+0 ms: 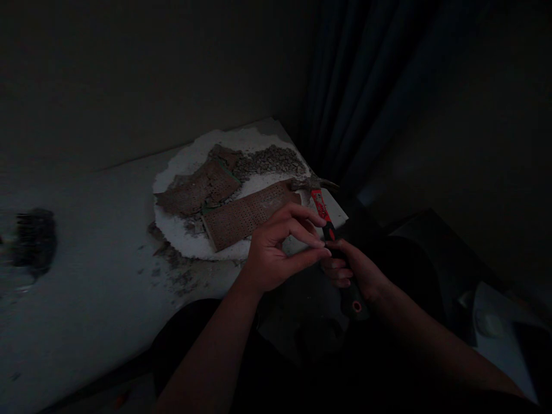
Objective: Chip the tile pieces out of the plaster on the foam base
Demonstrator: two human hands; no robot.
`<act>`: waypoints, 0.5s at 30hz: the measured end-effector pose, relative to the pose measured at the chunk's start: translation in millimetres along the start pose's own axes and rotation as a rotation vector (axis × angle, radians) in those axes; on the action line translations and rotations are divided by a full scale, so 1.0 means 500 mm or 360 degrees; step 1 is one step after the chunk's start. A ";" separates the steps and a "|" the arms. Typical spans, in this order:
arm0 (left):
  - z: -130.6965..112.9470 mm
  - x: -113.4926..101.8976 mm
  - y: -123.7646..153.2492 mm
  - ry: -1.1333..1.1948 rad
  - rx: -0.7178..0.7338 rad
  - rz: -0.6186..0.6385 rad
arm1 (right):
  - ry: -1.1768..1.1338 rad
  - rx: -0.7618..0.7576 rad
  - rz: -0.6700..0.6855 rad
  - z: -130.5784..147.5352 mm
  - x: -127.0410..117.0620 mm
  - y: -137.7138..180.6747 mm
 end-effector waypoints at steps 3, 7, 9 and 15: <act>0.000 0.000 0.000 0.0001 -0.0010 -0.0001 | 0.0007 -0.0004 -0.0031 0.001 0.000 0.000; -0.001 0.001 -0.001 0.0022 0.0007 -0.0011 | -0.0005 0.0002 -0.0047 0.000 0.002 0.000; -0.002 0.001 -0.002 0.0024 0.0007 -0.0016 | -0.0008 0.0008 -0.0040 0.000 0.003 0.000; -0.002 0.000 -0.001 -0.0031 -0.0009 -0.0005 | 0.0037 -0.0016 -0.0030 0.000 0.003 0.000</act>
Point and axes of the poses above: each hand's wrist, its own y-axis away from the middle knuckle, its own x-axis out of the palm, z = x × y, the point moved 2 cm from there along -y, towards the middle knuckle, and after that the axes turned 2 degrees about y, right-handed, at the moved point
